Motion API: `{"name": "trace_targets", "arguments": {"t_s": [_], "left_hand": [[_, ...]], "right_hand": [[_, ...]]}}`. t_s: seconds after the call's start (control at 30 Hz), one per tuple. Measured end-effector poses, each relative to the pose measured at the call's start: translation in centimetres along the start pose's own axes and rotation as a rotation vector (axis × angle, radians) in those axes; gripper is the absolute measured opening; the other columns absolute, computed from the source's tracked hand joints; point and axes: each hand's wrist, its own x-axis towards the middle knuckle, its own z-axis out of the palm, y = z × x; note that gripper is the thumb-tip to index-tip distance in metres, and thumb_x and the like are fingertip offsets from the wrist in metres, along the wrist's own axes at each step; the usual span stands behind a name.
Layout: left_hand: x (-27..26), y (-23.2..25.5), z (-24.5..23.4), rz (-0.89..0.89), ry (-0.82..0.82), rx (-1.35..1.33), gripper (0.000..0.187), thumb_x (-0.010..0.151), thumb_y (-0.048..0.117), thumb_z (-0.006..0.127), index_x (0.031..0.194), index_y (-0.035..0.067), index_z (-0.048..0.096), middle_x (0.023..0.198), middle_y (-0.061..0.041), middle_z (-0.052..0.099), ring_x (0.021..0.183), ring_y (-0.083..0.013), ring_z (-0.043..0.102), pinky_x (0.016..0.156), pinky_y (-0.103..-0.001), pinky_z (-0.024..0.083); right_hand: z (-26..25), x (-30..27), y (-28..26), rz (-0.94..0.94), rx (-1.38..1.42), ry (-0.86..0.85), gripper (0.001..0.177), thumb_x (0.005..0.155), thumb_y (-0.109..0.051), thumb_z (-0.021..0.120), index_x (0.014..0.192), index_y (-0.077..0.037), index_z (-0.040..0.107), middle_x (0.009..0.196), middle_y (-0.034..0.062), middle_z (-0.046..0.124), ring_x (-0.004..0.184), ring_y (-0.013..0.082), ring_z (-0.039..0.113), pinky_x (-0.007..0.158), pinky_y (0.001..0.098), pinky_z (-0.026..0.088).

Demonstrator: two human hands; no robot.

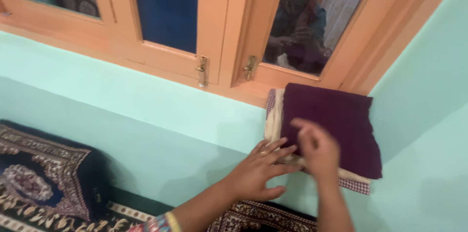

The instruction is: The person picks up several folded items of clothing from the floor one at a time and stacks them on a window sill.

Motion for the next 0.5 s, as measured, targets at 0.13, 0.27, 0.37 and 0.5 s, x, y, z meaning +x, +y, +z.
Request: {"name": "trace_targets", "arguments": {"t_s": [0.13, 0.27, 0.37, 0.5], "left_hand": [[-7.6, -1.3, -0.9, -0.192, 0.021, -0.078, 0.053, 0.087, 0.032, 0.069, 0.138, 0.019, 0.066, 0.165, -0.015, 0.045, 0.158, -0.0371, 0.031, 0.125, -0.06, 0.022], [-15.4, -3.2, -1.0, -0.417, -0.004, -0.146, 0.051, 0.085, 0.03, 0.075, 0.134, 0.017, 0.067, 0.158, -0.016, 0.045, 0.153, -0.0403, 0.029, 0.119, -0.058, 0.026], [-21.4, -3.7, -0.8, -0.639, -0.056, -0.175, 0.054, 0.082, 0.025, 0.076, 0.135, 0.018, 0.066, 0.158, -0.015, 0.044, 0.152, -0.0407, 0.028, 0.117, -0.058, 0.025], [-30.7, -4.9, -1.0, -0.806, -0.045, -0.027, 0.056, 0.079, 0.026, 0.076, 0.134, 0.017, 0.066, 0.154, -0.017, 0.049, 0.147, -0.0409, 0.036, 0.116, -0.057, 0.031]], "right_hand": [[6.8, -7.5, -0.3, 0.296, 0.167, -0.249, 0.029, 0.096, -0.021, 0.061, 0.118, -0.013, 0.079, 0.118, 0.0031, 0.08, 0.107, 0.0169, 0.073, 0.096, 0.0335, 0.056], [13.4, -12.7, 0.6, 0.306, 0.102, -0.437, 0.03, 0.094, -0.025, 0.064, 0.119, -0.012, 0.076, 0.119, 0.0071, 0.078, 0.113, 0.0232, 0.072, 0.097, 0.0379, 0.054], [18.1, -15.8, 1.6, 0.286, -0.002, -0.643, 0.033, 0.093, -0.03, 0.064, 0.12, -0.015, 0.075, 0.119, 0.0086, 0.077, 0.114, 0.0267, 0.071, 0.096, 0.0392, 0.055], [24.6, -19.3, 2.8, 0.215, -0.184, -0.834, 0.037, 0.095, -0.034, 0.061, 0.126, -0.017, 0.071, 0.126, 0.0084, 0.074, 0.115, 0.03, 0.07, 0.096, 0.0416, 0.056]]}}
